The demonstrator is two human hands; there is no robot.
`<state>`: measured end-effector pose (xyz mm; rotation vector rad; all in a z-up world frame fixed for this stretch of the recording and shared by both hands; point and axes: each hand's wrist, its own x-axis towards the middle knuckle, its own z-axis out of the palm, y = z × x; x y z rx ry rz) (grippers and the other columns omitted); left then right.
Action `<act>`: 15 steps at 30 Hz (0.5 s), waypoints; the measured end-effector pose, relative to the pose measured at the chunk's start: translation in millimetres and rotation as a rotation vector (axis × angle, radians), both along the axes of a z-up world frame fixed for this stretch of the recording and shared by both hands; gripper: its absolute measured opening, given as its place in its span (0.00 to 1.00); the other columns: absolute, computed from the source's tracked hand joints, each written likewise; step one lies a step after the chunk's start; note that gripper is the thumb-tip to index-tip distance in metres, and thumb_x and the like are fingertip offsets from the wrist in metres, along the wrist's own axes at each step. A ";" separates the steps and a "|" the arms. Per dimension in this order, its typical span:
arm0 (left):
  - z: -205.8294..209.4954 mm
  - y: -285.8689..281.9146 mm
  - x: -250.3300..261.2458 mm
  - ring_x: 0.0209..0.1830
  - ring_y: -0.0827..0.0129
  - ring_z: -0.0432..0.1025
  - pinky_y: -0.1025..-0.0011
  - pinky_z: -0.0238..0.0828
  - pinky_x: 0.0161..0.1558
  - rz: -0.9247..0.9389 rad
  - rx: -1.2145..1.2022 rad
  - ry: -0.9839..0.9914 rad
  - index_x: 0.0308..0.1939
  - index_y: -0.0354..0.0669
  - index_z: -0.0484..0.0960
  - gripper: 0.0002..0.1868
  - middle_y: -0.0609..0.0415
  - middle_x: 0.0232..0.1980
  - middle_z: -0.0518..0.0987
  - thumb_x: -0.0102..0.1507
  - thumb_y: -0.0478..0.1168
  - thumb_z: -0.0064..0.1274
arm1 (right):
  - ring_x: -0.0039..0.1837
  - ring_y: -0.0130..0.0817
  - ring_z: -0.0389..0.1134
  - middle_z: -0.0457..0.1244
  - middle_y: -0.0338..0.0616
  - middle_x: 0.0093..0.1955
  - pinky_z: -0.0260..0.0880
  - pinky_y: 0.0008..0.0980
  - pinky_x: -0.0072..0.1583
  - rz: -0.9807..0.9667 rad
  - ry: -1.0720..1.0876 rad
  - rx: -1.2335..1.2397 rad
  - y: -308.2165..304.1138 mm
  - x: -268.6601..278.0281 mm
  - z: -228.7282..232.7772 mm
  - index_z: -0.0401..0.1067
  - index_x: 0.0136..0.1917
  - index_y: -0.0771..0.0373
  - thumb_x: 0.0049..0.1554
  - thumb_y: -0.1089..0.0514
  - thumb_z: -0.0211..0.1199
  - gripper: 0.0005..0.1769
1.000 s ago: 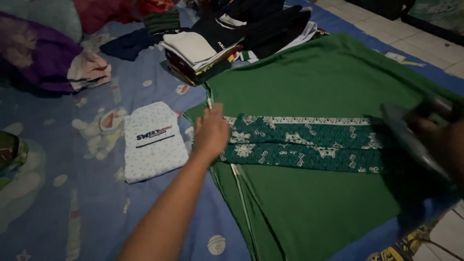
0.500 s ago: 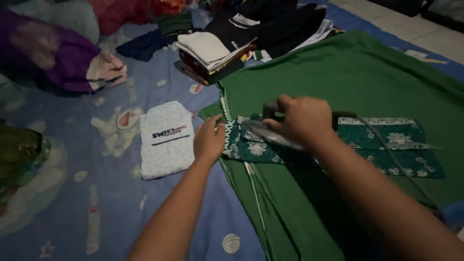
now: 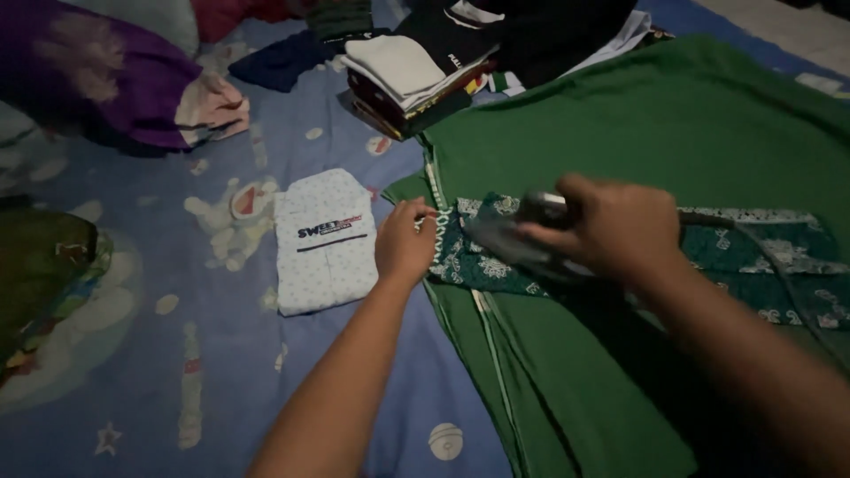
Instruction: Iron and fold various children's garments on a bed setting.
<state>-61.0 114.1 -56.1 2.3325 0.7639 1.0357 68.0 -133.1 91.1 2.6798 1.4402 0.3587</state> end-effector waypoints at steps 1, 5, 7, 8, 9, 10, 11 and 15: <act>3.7 -0.4 0.3 0.66 0.54 0.70 0.59 0.65 0.63 0.005 -0.046 -0.003 0.43 0.50 0.84 0.08 0.55 0.61 0.81 0.64 0.45 0.53 | 0.30 0.31 0.70 0.70 0.38 0.38 0.68 0.34 0.31 -0.074 0.001 0.056 6.7 0.1 2.2 0.76 0.58 0.42 0.47 0.12 0.57 0.42; 14.6 4.8 -0.8 0.59 0.57 0.75 0.63 0.71 0.56 0.041 -0.239 0.032 0.46 0.49 0.84 0.13 0.55 0.59 0.82 0.63 0.49 0.54 | 0.34 0.34 0.71 0.71 0.40 0.37 0.69 0.35 0.34 -0.173 0.075 0.001 37.3 -6.7 13.8 0.76 0.56 0.43 0.48 0.14 0.59 0.39; 14.2 9.6 2.0 0.58 0.57 0.76 0.63 0.71 0.56 0.047 -0.265 0.048 0.47 0.48 0.85 0.14 0.54 0.58 0.82 0.63 0.49 0.54 | 0.35 0.37 0.72 0.71 0.41 0.37 0.70 0.38 0.34 -0.114 0.068 0.096 47.5 -5.0 7.5 0.77 0.54 0.43 0.44 0.15 0.61 0.39; 13.2 11.8 2.5 0.57 0.57 0.76 0.64 0.72 0.55 0.054 -0.290 0.064 0.49 0.47 0.85 0.16 0.53 0.57 0.82 0.64 0.50 0.54 | 0.37 0.40 0.72 0.71 0.42 0.37 0.70 0.40 0.35 -0.053 0.062 0.193 52.3 -5.1 3.3 0.78 0.52 0.43 0.41 0.15 0.64 0.39; 12.8 13.2 1.8 0.57 0.57 0.76 0.64 0.72 0.55 0.051 -0.291 0.068 0.49 0.47 0.85 0.16 0.53 0.57 0.82 0.64 0.50 0.54 | 0.37 0.40 0.72 0.71 0.42 0.37 0.70 0.40 0.35 -0.057 0.065 0.192 53.5 -6.1 1.1 0.78 0.52 0.43 0.41 0.15 0.64 0.39; 13.0 15.1 2.1 0.57 0.57 0.77 0.64 0.72 0.55 0.044 -0.305 0.077 0.49 0.46 0.85 0.17 0.53 0.57 0.83 0.63 0.51 0.54 | 0.38 0.42 0.73 0.71 0.42 0.37 0.70 0.41 0.37 -0.026 0.021 0.221 55.2 -6.7 -0.1 0.77 0.51 0.45 0.44 0.17 0.64 0.37; 13.3 17.4 2.0 0.56 0.58 0.77 0.64 0.72 0.56 0.037 -0.320 0.087 0.49 0.46 0.86 0.17 0.53 0.57 0.83 0.63 0.51 0.55 | 0.38 0.43 0.73 0.70 0.42 0.37 0.71 0.41 0.38 0.004 -0.023 0.251 57.3 -7.7 -1.2 0.77 0.50 0.47 0.47 0.18 0.64 0.35; 9.7 23.5 1.1 0.56 0.59 0.78 0.65 0.72 0.55 0.010 -0.368 0.082 0.50 0.45 0.86 0.18 0.53 0.56 0.84 0.63 0.51 0.55 | 0.39 0.44 0.73 0.70 0.41 0.37 0.71 0.44 0.38 0.052 0.055 0.185 44.8 -18.3 15.2 0.77 0.48 0.47 0.44 0.19 0.67 0.35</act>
